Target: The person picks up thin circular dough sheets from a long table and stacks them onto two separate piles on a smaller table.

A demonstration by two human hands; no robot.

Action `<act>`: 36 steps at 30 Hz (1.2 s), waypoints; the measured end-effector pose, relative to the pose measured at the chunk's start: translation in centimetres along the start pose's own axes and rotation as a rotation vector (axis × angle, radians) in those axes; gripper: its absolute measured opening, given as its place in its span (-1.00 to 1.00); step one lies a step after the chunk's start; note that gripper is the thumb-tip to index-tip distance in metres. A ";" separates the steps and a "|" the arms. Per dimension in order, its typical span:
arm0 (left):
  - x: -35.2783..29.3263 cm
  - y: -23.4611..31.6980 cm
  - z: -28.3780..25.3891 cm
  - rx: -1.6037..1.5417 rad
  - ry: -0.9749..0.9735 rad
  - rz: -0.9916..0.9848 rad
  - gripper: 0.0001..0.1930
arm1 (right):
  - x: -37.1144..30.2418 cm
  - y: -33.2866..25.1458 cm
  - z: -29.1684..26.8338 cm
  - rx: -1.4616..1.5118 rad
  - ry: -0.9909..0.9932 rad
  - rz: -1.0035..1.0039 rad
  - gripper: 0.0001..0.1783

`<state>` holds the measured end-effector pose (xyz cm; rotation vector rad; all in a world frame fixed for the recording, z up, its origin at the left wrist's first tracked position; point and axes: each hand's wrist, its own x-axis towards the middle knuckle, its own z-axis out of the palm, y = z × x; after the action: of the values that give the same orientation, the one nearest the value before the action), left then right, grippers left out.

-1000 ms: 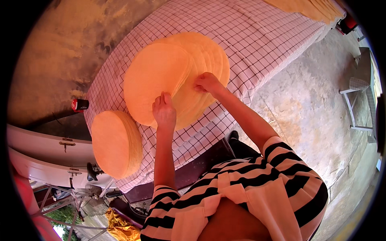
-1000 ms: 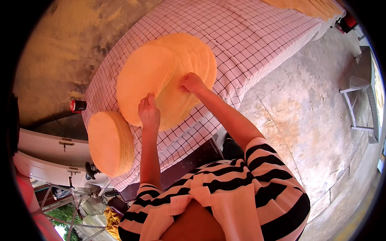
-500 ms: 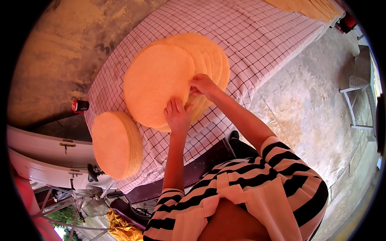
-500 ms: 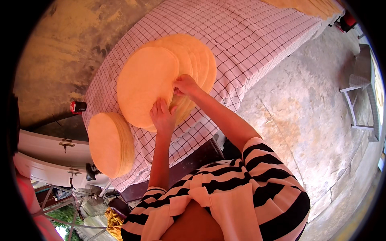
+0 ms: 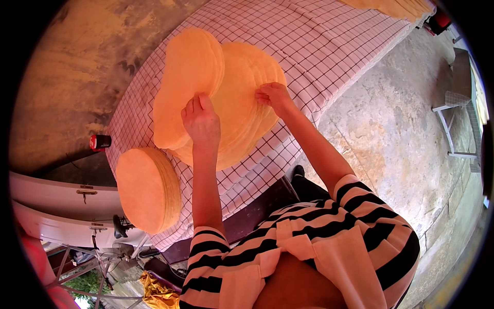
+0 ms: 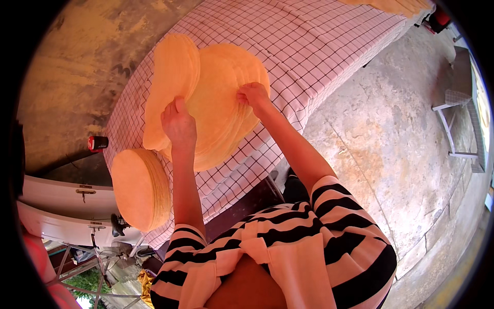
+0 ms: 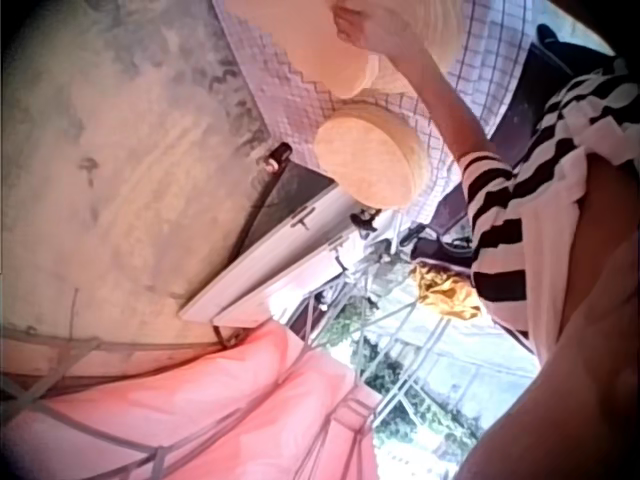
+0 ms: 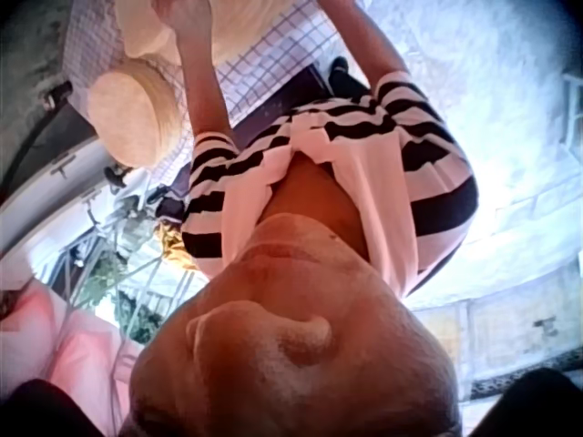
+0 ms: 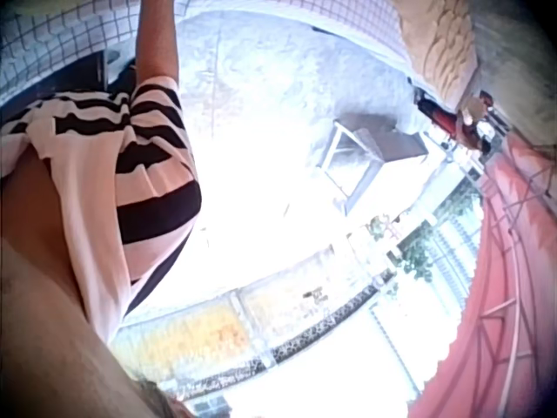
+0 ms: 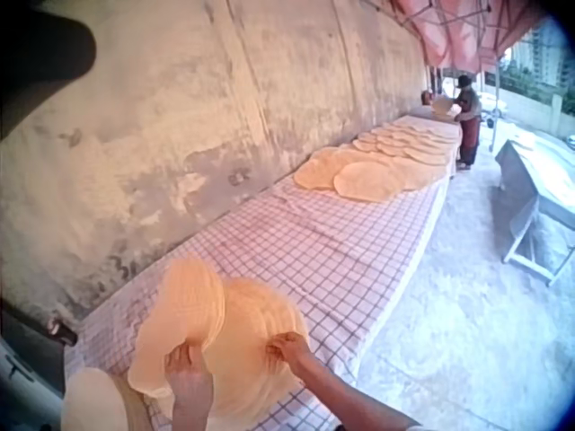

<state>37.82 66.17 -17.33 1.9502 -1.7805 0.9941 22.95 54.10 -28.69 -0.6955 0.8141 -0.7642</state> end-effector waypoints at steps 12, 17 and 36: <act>-5.8 3.2 5.5 -0.080 -0.223 -0.020 -0.82 | -0.1 -0.3 1.3 -0.156 -0.003 0.062 -0.84; -6.3 3.4 5.8 -0.089 -0.188 0.001 -0.78 | -0.6 -0.9 2.9 -0.208 -0.191 0.208 -0.81; -7.4 0.4 1.6 -0.089 -0.257 0.040 -0.74 | -0.3 -0.3 0.1 -0.086 -0.005 0.085 -0.86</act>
<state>38.03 70.50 -23.51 2.0705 -1.9688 0.6875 22.84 54.19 -28.32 -0.7351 0.8707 -0.6539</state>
